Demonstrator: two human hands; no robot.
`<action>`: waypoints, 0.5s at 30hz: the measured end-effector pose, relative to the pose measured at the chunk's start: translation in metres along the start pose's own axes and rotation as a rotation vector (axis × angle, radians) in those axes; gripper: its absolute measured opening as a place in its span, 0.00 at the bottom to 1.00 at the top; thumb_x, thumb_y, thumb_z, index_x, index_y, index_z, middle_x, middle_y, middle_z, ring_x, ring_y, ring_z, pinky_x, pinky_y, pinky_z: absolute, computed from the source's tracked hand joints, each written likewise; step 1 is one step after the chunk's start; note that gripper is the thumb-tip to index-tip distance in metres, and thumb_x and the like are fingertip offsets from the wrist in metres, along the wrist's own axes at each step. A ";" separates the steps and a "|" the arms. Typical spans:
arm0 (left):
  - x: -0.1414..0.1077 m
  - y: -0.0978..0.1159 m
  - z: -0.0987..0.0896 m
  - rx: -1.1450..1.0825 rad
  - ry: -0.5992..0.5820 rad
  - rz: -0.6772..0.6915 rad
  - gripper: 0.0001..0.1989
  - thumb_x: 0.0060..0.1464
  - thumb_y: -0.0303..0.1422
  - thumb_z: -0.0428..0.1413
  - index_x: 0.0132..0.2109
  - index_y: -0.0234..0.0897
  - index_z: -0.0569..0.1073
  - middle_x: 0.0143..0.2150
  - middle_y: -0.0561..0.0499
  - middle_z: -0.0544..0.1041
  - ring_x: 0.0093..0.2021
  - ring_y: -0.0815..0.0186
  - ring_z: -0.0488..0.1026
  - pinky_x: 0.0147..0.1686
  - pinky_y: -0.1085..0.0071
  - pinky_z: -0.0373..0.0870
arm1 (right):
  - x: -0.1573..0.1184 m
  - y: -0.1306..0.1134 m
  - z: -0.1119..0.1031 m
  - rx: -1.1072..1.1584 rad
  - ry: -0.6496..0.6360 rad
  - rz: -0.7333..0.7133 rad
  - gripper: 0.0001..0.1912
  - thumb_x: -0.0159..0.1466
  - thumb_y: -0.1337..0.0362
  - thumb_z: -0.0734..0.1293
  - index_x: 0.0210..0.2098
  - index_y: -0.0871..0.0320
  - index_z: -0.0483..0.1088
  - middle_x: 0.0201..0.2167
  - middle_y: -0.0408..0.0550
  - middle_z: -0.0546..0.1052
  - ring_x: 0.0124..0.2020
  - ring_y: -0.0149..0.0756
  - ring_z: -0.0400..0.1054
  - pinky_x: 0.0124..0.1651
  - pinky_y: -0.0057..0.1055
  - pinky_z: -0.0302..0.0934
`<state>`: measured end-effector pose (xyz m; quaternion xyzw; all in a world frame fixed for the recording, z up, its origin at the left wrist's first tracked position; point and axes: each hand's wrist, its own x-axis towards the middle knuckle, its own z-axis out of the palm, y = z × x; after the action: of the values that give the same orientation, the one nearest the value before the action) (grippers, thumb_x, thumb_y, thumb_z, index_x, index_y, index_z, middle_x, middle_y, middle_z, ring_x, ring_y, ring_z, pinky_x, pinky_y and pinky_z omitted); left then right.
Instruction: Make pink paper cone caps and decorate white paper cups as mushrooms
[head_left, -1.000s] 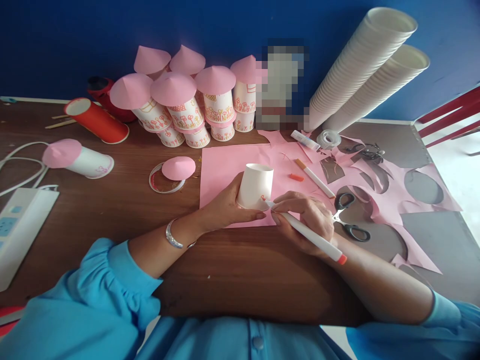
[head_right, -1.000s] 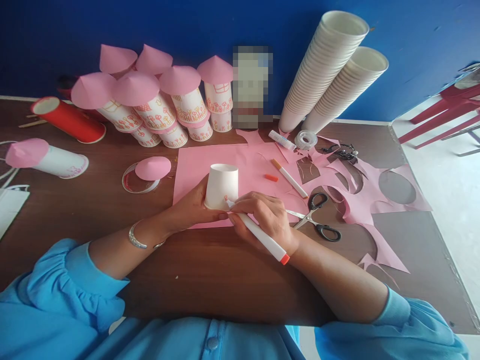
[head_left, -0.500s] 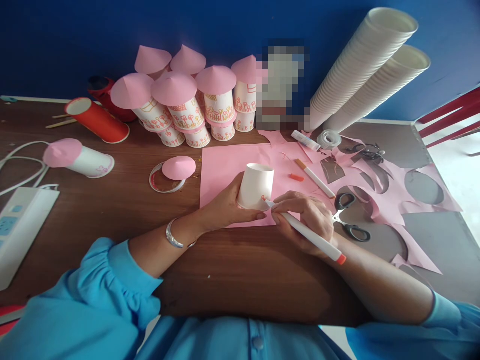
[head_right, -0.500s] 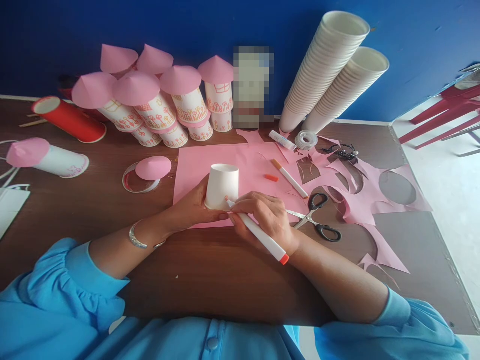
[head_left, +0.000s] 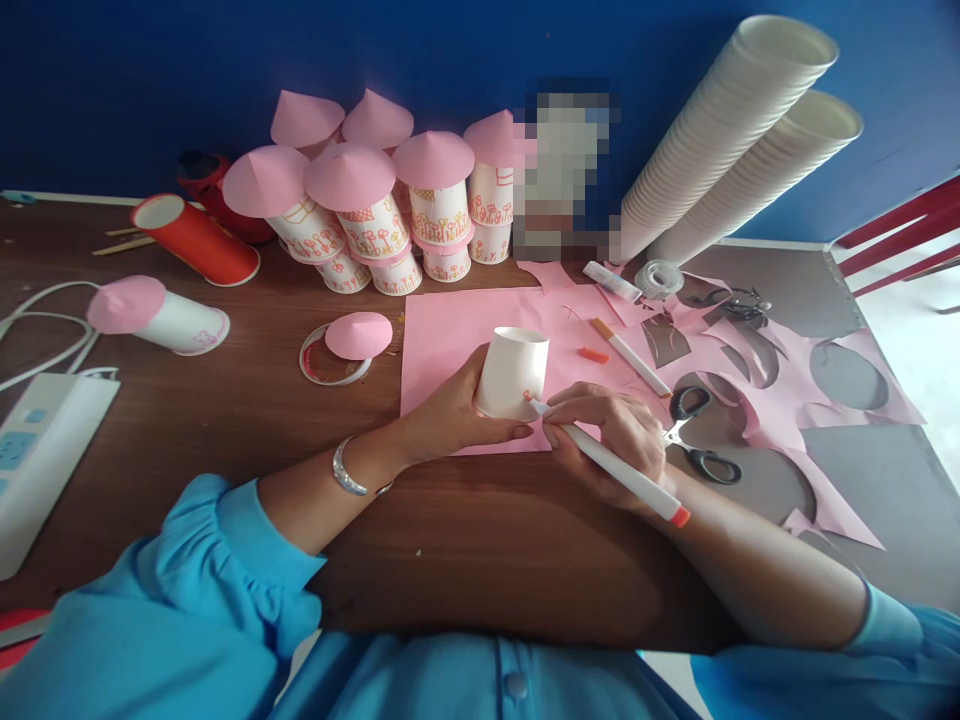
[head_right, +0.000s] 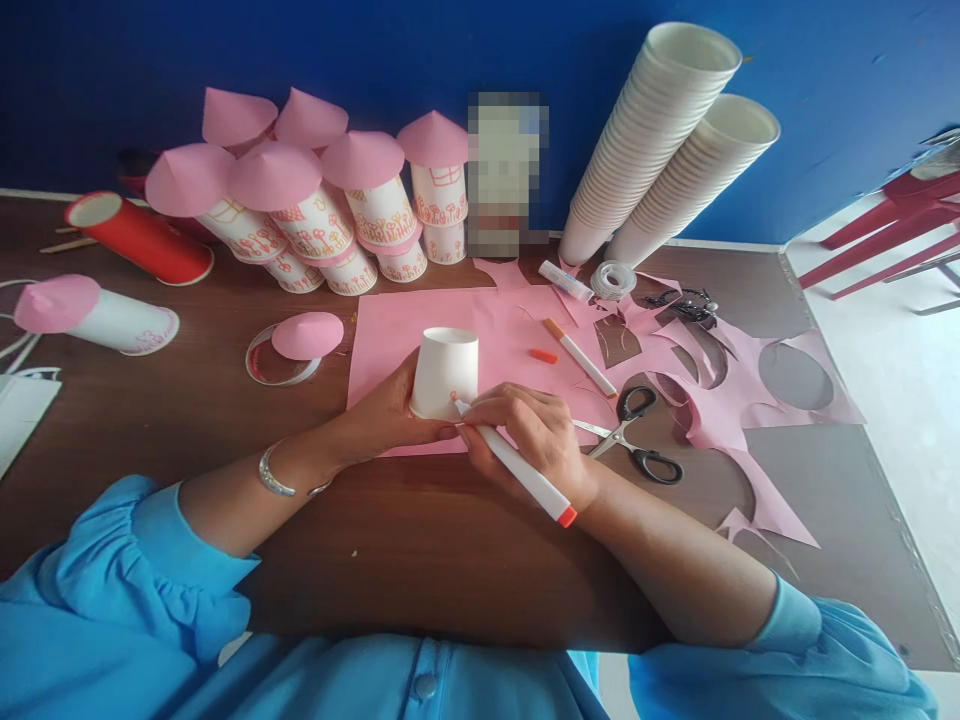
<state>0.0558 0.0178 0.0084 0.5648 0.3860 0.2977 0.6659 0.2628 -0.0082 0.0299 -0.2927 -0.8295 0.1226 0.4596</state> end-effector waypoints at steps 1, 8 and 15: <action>0.000 -0.001 0.000 0.004 0.002 0.003 0.38 0.46 0.39 0.73 0.58 0.41 0.62 0.51 0.47 0.72 0.52 0.55 0.72 0.48 0.59 0.74 | 0.000 0.000 0.000 0.001 0.005 -0.003 0.09 0.65 0.74 0.67 0.41 0.55 0.68 0.28 0.47 0.80 0.28 0.36 0.79 0.29 0.29 0.73; 0.000 0.000 0.000 0.045 0.011 0.007 0.39 0.46 0.42 0.73 0.59 0.41 0.62 0.52 0.46 0.73 0.54 0.53 0.72 0.49 0.58 0.74 | 0.000 0.000 0.002 0.019 0.020 -0.001 0.09 0.64 0.74 0.67 0.40 0.55 0.69 0.28 0.46 0.80 0.27 0.36 0.79 0.29 0.29 0.73; 0.000 -0.001 0.000 0.068 0.012 -0.012 0.39 0.46 0.42 0.73 0.59 0.40 0.63 0.54 0.44 0.74 0.55 0.51 0.73 0.49 0.58 0.74 | 0.001 0.000 0.004 0.009 0.012 -0.007 0.07 0.65 0.74 0.67 0.40 0.56 0.68 0.28 0.48 0.81 0.28 0.36 0.79 0.30 0.29 0.74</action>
<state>0.0555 0.0181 0.0077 0.5829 0.4034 0.2837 0.6458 0.2593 -0.0078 0.0284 -0.2884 -0.8271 0.1229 0.4665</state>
